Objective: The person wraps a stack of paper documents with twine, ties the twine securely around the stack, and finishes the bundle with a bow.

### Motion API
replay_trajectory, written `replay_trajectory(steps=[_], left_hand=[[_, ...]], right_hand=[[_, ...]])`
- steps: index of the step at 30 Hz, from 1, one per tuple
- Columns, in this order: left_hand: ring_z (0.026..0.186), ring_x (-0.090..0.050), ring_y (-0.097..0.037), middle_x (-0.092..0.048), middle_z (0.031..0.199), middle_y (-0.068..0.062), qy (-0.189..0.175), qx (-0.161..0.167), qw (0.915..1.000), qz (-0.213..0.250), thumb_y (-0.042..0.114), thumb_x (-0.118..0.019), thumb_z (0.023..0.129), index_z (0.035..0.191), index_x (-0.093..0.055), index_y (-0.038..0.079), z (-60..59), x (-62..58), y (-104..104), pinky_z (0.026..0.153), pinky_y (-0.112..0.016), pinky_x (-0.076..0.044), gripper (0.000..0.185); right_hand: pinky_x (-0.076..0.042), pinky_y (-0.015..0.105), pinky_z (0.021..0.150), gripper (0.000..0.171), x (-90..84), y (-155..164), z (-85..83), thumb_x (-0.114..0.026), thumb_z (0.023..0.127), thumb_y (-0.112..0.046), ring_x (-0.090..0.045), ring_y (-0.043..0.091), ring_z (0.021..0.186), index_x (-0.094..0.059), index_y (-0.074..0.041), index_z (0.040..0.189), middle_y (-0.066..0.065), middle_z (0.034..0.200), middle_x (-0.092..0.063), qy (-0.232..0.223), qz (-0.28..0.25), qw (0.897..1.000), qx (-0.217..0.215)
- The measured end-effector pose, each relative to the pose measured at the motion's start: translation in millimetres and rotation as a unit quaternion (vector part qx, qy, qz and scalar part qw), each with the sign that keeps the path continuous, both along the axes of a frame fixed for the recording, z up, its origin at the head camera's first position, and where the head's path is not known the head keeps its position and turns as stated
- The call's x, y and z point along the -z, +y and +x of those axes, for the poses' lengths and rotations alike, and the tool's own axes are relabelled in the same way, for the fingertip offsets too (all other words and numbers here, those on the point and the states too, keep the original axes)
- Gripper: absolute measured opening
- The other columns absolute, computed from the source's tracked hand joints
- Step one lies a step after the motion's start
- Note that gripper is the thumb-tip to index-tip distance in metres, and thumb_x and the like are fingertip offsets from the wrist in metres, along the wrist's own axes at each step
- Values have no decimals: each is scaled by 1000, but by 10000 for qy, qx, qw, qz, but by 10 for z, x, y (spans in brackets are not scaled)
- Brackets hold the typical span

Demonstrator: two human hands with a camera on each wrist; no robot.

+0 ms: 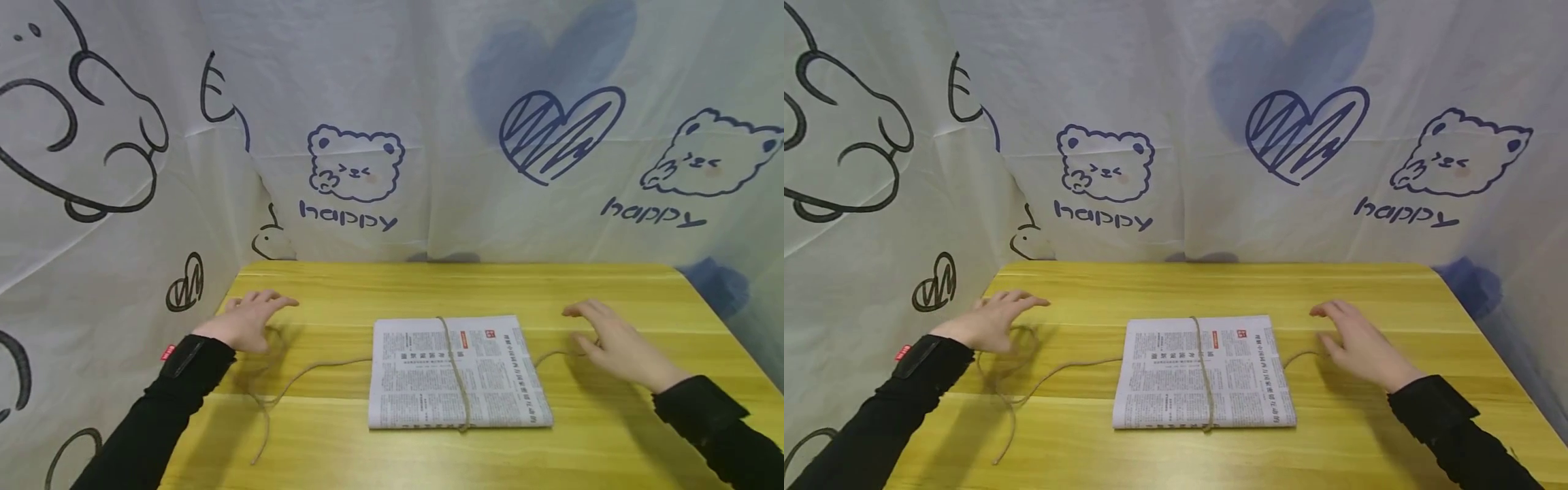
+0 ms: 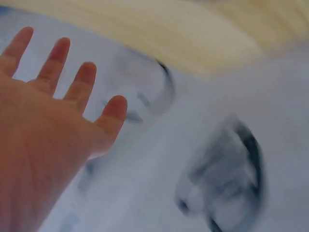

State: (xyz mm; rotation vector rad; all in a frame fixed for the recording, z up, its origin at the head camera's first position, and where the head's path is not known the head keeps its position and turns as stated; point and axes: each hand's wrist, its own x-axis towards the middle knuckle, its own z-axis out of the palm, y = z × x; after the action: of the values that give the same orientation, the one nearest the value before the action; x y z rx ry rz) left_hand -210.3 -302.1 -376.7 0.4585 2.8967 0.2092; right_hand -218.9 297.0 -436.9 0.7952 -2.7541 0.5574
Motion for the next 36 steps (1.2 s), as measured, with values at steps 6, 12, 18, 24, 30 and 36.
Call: replay_trajectory(steps=[6,12,18,24,30,36], left_hand=[[121,-54,-34,-62,127,-10,-295,729,9956,507,27,-78,87,127,-61,11,19,475,694,101,-60,-42,47],[90,-56,-21,-62,97,-4,54,858,9961,189,21,-71,93,102,-65,8,37,753,1095,84,-40,-50,18],[77,-59,-18,-63,87,-7,155,803,9962,312,11,-58,100,96,-61,3,83,782,1238,73,-36,-53,10],[61,-48,-12,-54,72,-2,-43,-101,9911,1325,15,-50,105,93,-59,5,74,819,1313,56,-26,-38,18],[48,-41,-11,-43,55,4,371,-465,9931,1008,36,-57,103,66,-58,13,68,894,1375,49,-24,-30,43],[51,-42,-10,-48,58,4,727,85,9952,647,30,-62,101,70,-58,15,46,895,1380,52,-24,-32,35]], right_hand=[[-55,45,86,46,207,-343,7,-80,80,-3,-64,25,100,-60,-2,122,10,110,-66,-1032,442,9917,-622],[-40,25,63,16,356,-459,-43,-71,88,-1,-47,5,71,-62,-9,100,-4,80,-56,-1277,435,9885,-687],[-34,24,62,21,387,-484,-59,-58,94,4,-41,6,68,-56,-13,81,-5,74,-49,-1821,402,9804,-633],[-36,24,63,15,323,-473,-79,-47,94,7,-43,8,71,-54,-4,88,2,81,-52,-2711,-349,9600,-600],[-37,23,61,22,312,-489,-148,-52,104,-19,-46,8,68,-63,-5,91,-1,78,-54,-3121,-542,9477,-396],[-29,19,56,28,334,-459,-199,-62,101,-20,-36,0,57,-58,-7,76,-8,66,-39,-3136,-525,9428,-998]])
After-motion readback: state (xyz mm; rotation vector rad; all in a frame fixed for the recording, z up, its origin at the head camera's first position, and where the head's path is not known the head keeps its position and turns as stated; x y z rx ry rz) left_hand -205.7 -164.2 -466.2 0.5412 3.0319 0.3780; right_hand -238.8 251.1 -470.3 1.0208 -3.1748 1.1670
